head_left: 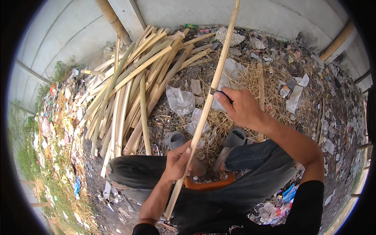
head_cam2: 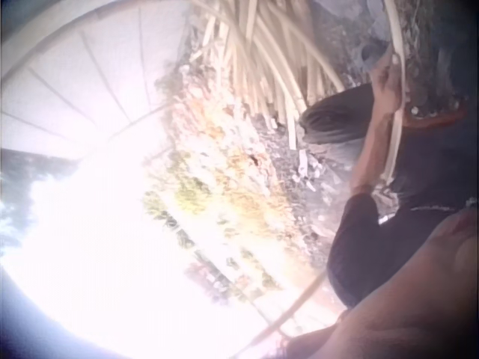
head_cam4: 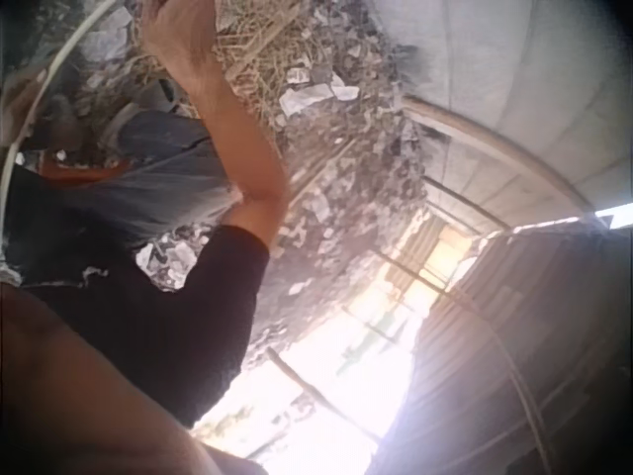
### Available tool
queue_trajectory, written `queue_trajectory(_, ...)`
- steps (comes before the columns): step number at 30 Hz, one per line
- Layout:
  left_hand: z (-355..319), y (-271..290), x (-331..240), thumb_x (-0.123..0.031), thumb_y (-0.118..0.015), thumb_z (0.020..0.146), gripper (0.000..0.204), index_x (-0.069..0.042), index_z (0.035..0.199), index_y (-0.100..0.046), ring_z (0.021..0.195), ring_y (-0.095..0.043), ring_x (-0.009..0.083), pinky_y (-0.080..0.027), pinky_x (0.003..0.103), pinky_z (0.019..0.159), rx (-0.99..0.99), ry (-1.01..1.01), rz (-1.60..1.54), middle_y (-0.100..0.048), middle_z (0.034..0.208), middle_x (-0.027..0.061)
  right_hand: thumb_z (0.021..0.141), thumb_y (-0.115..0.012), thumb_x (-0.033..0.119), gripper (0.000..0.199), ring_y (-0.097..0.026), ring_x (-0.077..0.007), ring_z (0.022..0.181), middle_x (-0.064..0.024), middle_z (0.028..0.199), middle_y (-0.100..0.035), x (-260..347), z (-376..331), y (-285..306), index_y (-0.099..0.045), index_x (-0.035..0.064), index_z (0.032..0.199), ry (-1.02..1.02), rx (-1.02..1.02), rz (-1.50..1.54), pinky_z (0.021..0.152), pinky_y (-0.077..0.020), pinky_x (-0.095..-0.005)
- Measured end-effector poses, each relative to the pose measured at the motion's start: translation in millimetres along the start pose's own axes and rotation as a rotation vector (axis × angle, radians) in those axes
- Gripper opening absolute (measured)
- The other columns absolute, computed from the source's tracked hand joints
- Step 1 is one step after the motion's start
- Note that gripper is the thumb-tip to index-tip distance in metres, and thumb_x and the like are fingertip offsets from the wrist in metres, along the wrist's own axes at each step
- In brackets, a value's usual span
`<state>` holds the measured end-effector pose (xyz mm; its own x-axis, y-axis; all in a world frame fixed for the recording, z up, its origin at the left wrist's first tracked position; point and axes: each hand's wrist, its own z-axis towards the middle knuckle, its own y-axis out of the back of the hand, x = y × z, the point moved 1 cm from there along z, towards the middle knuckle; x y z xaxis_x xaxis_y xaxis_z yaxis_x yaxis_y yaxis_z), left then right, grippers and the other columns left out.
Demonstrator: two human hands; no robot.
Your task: The person sits on the ground and uses a blue utility knife to shave and smooth a long bamboo stick. They repeatedly rotate the stick and scrape along its length, removing thin strips of material.
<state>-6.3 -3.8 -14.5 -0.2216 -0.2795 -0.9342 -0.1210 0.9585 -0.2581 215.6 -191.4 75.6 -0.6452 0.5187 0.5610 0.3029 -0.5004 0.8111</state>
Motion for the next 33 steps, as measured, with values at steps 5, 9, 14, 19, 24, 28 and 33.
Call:
queue_trajectory(5, 3, 1, 1, -0.025, -0.048, 0.112, 0.046, 0.000, 0.150, -0.051, 0.043, -0.050, 0.0087, -0.043, 0.022, 0.040, -0.011, 0.037, 0.016, -0.056, 0.059, 0.0045, 0.108, -0.051, 0.039, 0.043, -0.063, -0.0427, 0.055, -0.0198, 0.058, -0.061, 24, -38, -35, -0.067, 0.0033, 0.091, 0.123, 0.135, -0.024, 0.051, -0.0478, -0.0511)
queue_trajectory(9, 0, 3, 3, -0.025, -0.048, 0.112, 0.045, 0.000, 0.150, -0.051, 0.043, -0.050, 0.0091, -0.044, 0.022, 0.041, -0.032, 0.009, -0.012, -0.056, 0.061, 0.0051, 0.107, -0.053, 0.038, 0.041, -0.061, -0.0414, 0.051, -0.0185, 0.054, -0.058, 3, 0, -13, -0.067, 0.0035, 0.090, 0.004, 0.025, -0.005, 0.048, -0.0460, -0.0504)
queue_trajectory(14, 8, -2, -1, -0.026, -0.047, 0.112, 0.046, 0.001, 0.149, -0.052, 0.042, -0.051, 0.0099, -0.044, 0.023, 0.040, -0.034, 0.010, -0.018, -0.056, 0.061, 0.0053, 0.106, -0.056, 0.037, 0.038, -0.063, -0.0393, 0.051, -0.0158, 0.053, -0.058, 39, -47, -43, -0.069, 0.0044, 0.093, 0.209, 0.126, -0.005, 0.047, -0.0474, -0.0476)
queue_trajectory(19, 4, 2, -2, -0.029, -0.046, 0.112, 0.047, 0.002, 0.147, -0.053, 0.042, -0.051, 0.0102, -0.045, 0.023, 0.039, -0.064, 0.021, -0.010, -0.058, 0.061, 0.0061, 0.106, -0.054, 0.040, 0.039, -0.066, -0.0415, 0.054, -0.0162, 0.055, -0.061, 14, -11, -28, -0.063, 0.0068, 0.087, 0.023, 0.064, -0.015, 0.050, -0.0515, -0.0518)
queue_trajectory(24, 7, -1, -3, -0.031, -0.047, 0.112, 0.050, 0.003, 0.147, -0.052, 0.046, -0.055, 0.0105, -0.047, 0.024, 0.040, -0.071, 0.024, -0.053, -0.061, 0.067, 0.0067, 0.106, -0.057, 0.037, 0.033, -0.064, -0.0379, 0.051, -0.0149, 0.059, -0.063, 42, -53, -51, -0.066, 0.0060, 0.097, 0.261, 0.211, -0.019, 0.047, -0.0496, -0.0466)
queue_trajectory(28, 5, 6, 1, -0.044, -0.043, 0.112, 0.059, 0.000, 0.150, -0.051, 0.053, -0.059, 0.0105, -0.051, 0.025, 0.046, -0.051, 0.027, -0.005, -0.064, 0.073, 0.0057, 0.106, -0.058, 0.036, 0.033, -0.065, -0.0378, 0.053, -0.0155, 0.059, -0.062, 32, -46, -56, -0.067, 0.0050, 0.097, 0.225, 0.195, 0.048, 0.048, -0.0506, -0.0461)
queue_trajectory(33, 6, 4, 0, -0.072, -0.029, 0.103, 0.095, 0.009, 0.147, -0.049, 0.050, -0.058, 0.0118, -0.048, 0.024, 0.041, -0.085, -0.047, 0.080, -0.064, 0.071, 0.0085, 0.106, -0.056, 0.038, 0.038, -0.063, -0.0417, 0.053, -0.0189, 0.055, -0.058, 23, -27, -46, -0.065, 0.0044, 0.092, 0.074, 0.124, 0.039, 0.049, -0.0489, -0.0497)
